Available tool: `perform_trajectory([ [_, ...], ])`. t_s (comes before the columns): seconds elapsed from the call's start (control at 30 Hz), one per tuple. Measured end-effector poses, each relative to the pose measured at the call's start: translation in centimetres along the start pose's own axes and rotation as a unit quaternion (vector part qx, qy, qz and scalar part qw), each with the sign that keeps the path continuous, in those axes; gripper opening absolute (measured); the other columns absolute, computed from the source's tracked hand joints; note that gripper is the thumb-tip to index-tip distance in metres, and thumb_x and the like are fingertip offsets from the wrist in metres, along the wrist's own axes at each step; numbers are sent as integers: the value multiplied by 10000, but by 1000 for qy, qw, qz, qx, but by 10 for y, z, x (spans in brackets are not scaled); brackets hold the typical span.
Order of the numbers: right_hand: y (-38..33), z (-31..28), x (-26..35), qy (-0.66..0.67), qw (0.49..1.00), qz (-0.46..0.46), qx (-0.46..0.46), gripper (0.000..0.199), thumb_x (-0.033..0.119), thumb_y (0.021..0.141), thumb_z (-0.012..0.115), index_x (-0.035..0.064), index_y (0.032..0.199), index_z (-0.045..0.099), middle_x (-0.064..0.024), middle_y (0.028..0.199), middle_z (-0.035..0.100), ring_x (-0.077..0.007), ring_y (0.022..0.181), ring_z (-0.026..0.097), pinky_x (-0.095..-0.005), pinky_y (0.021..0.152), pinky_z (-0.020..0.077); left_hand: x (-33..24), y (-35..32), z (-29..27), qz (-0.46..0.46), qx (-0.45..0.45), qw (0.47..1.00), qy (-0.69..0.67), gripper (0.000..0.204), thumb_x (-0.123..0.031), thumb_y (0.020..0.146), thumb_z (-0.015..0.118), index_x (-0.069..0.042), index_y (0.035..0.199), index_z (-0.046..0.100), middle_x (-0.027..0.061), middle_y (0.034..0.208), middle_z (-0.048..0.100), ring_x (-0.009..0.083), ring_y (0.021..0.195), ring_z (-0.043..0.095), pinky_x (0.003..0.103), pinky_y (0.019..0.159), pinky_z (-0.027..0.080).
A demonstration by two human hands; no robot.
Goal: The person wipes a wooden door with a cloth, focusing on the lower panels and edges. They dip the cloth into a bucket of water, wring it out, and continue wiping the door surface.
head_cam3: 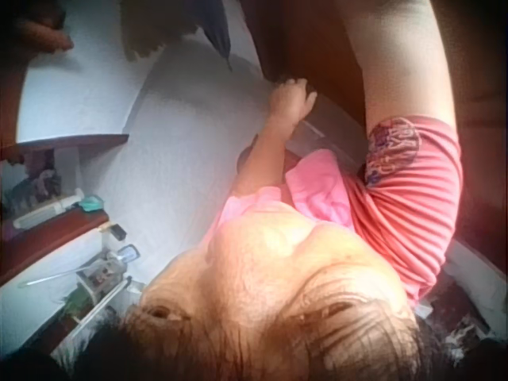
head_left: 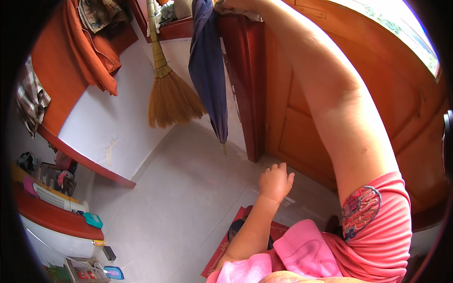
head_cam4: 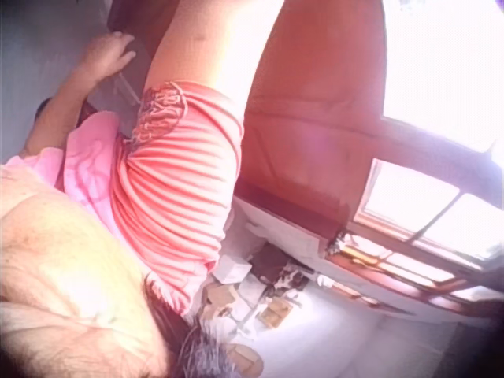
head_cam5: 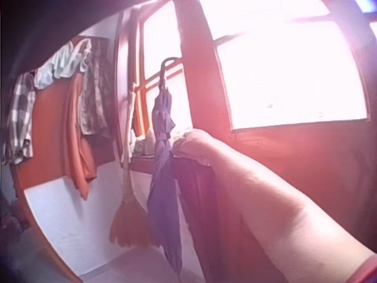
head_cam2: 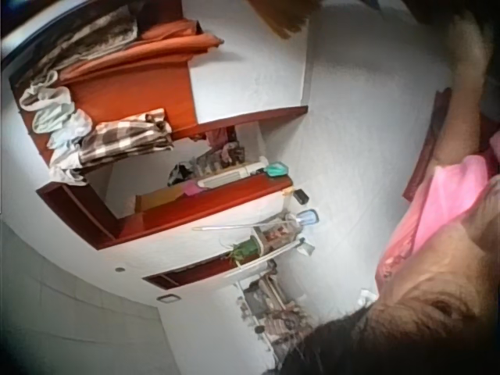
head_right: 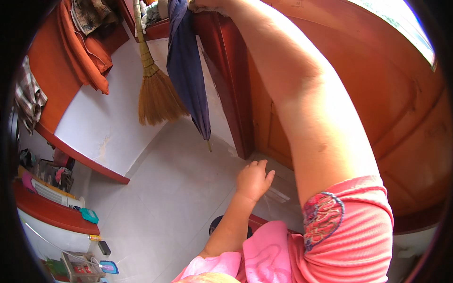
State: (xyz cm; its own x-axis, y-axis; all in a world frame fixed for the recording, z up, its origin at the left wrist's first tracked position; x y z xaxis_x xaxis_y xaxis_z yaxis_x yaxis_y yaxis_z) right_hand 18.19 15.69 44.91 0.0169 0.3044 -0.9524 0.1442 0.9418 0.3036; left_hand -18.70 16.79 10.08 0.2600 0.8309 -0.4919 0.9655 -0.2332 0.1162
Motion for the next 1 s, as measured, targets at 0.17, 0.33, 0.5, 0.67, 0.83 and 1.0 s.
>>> perform_trajectory([
  [0.17,47,-72,5,75,984,-37,159,90,180,775,656,151,763,741,14,773,708,-212,758,685,-381,671,533,10,-10,1,-13,-1,1000,11,374,-330,868,659,-55,1120,628,148,1015,654,327,958,637,446,827,512],
  [0.33,42,-37,2,239,965,-31,104,92,181,756,662,132,725,733,-11,767,709,-212,748,686,-391,649,536,2,-6,9,-1,-5,1000,8,344,-326,865,667,-63,1083,626,142,993,652,328,953,636,447,830,509],
  [0.5,37,-77,-8,177,978,-50,99,108,179,736,665,96,702,725,-59,754,705,-216,734,687,-389,617,535,1,-7,7,-3,1,1000,15,349,-324,861,672,-59,1084,631,144,996,652,334,952,634,448,831,508],
  [0.67,30,-23,11,-136,990,-27,17,89,149,743,652,92,687,691,-69,763,693,-207,729,674,-332,643,525,-3,-2,15,-6,18,1000,12,408,-326,853,668,-52,1154,637,153,1037,657,337,965,634,449,826,516],
  [0.83,16,-19,12,225,974,27,22,50,104,749,635,115,710,664,-15,815,686,-177,812,655,-303,722,501,3,-5,14,-9,-1,1000,5,404,-336,858,667,-55,1147,637,154,1026,654,336,964,637,443,828,518],
  [1.0,-3,-39,-5,241,958,-46,146,122,213,741,683,125,826,675,20,934,663,-122,1023,639,-272,871,486,3,0,12,-2,-17,1000,1,395,-338,861,660,-57,1137,648,162,1031,657,344,956,639,444,811,526],
])
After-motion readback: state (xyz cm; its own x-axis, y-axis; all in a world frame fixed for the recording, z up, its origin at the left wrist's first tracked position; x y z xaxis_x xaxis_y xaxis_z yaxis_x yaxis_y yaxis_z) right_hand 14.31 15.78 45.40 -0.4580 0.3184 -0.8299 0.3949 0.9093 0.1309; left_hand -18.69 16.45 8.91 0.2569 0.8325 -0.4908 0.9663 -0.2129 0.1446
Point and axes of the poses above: each hand's wrist, its own y-axis towards the middle knuckle, its own z-axis out of the palm, x = y × z, the point moved 3 cm from there along y, towards the middle knuckle
